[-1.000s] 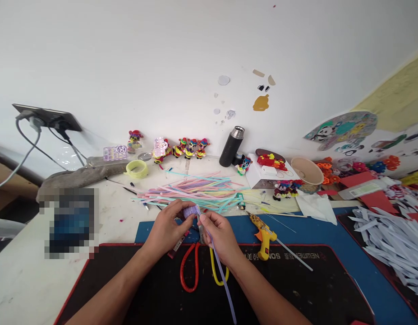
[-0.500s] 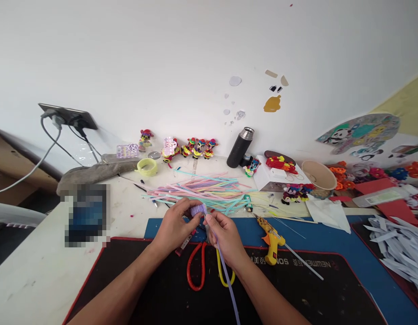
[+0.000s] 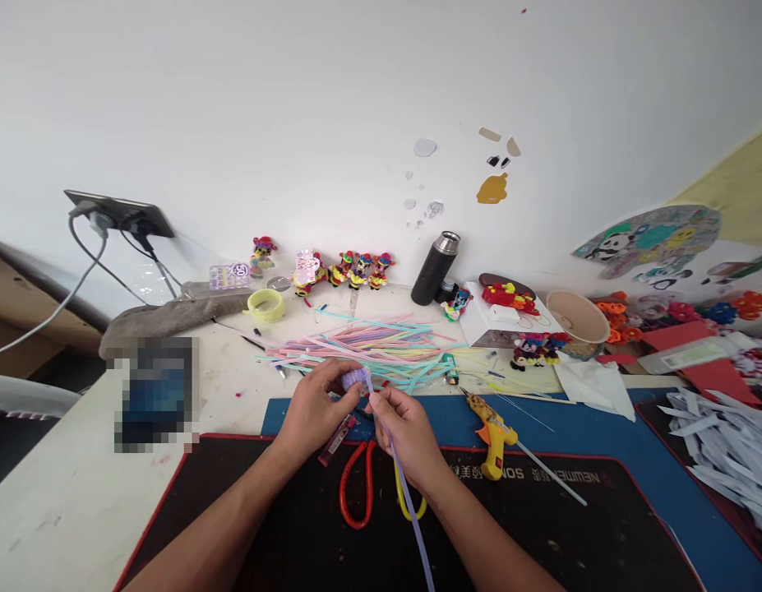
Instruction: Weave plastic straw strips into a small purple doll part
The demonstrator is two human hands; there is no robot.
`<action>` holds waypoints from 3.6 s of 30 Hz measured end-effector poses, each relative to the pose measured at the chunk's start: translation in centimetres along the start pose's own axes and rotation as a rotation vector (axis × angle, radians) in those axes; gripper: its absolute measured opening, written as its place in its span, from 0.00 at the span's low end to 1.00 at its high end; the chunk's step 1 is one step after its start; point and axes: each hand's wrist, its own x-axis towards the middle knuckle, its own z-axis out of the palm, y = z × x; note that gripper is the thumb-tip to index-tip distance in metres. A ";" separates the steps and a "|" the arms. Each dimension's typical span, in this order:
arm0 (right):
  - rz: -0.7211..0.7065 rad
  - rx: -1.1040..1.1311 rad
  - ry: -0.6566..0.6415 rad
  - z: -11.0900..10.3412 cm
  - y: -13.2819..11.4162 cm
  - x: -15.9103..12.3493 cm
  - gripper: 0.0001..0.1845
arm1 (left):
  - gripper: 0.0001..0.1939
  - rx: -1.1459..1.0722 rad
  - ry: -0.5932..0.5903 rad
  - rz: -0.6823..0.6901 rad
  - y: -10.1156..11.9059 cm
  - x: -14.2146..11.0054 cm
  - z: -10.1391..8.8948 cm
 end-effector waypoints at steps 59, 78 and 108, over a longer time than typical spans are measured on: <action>-0.037 -0.011 0.015 -1.5 0.6 0.7 0.27 | 0.21 -0.959 -0.310 -0.644 1.0 0.2 0.1; -0.028 0.033 -0.032 -1.4 0.3 0.1 0.24 | 0.20 -1.035 -0.472 -0.705 0.6 0.1 -0.3; 0.000 0.051 0.034 -1.5 1.0 0.2 0.24 | 0.12 -0.183 -0.256 -0.082 0.8 -0.5 0.1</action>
